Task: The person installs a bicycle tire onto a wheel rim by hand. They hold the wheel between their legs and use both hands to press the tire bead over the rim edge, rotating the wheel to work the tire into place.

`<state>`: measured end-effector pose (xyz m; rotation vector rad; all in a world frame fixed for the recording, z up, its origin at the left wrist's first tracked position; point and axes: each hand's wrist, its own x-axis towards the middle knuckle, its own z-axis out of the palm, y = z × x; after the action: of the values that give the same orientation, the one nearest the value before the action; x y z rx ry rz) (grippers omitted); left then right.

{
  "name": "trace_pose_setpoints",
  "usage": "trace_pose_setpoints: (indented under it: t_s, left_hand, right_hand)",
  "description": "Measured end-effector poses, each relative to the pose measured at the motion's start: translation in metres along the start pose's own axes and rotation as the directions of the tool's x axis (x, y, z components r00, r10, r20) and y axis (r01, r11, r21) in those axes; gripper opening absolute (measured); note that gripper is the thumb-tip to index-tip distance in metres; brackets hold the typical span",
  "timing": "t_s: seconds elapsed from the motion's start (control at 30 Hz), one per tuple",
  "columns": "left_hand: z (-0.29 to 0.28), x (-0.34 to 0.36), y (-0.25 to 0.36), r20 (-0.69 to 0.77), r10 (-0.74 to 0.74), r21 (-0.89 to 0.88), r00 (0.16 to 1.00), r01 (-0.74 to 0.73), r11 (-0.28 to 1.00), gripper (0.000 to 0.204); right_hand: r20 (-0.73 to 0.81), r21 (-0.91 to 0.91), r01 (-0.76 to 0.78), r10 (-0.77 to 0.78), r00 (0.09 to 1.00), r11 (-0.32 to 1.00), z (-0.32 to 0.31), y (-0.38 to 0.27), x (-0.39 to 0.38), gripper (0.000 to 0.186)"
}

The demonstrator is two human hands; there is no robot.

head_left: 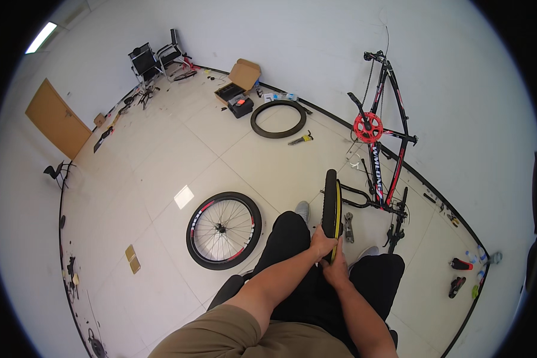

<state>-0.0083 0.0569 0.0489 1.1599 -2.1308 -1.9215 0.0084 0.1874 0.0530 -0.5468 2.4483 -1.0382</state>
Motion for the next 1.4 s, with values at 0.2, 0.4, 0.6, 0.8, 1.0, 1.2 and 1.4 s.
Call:
trace_pose_setpoints:
  t_s: [0.2,0.4,0.6,0.8,1.0,1.2,1.4]
  left_hand:
    - [0.001,0.003,-0.003,0.015,0.006,-0.015,1.0,-0.006,1.0,0.064]
    - [0.004,0.005,-0.005,0.051,0.007,-0.107,0.999,-0.002,0.994,0.06]
    - [0.005,0.004,-0.001,0.036,-0.006,-0.141,0.999,0.011,0.99,0.057]
    - [0.008,0.011,-0.012,0.004,0.006,-0.116,1.0,-0.005,0.993,0.056]
    - [0.007,0.01,-0.013,-0.017,-0.003,-0.09,1.0,0.001,0.996,0.055]
    - [0.007,0.005,0.001,0.005,0.003,-0.08,1.0,-0.003,0.997,0.055]
    - [0.007,0.013,-0.01,0.075,0.046,-0.21,0.996,-0.029,0.977,0.046]
  right_hand:
    - [-0.016,0.035,0.044,-0.043,0.999,0.998,-0.002,0.002,0.0,0.109]
    - [-0.017,0.071,0.053,-0.052,0.998,0.996,-0.005,0.005,0.0,0.109]
    - [-0.008,0.073,0.042,-0.041,0.999,0.996,-0.005,0.007,0.002,0.109]
    - [0.013,0.069,0.038,-0.039,0.999,0.997,-0.005,0.006,0.003,0.109]
    - [0.002,0.05,0.025,-0.025,1.0,0.998,-0.002,0.003,0.0,0.11]
    - [-0.036,0.034,0.046,-0.045,0.998,0.998,-0.001,0.01,0.003,0.109]
    - [-0.034,0.018,0.029,-0.028,0.999,0.999,-0.007,0.0,-0.003,0.106]
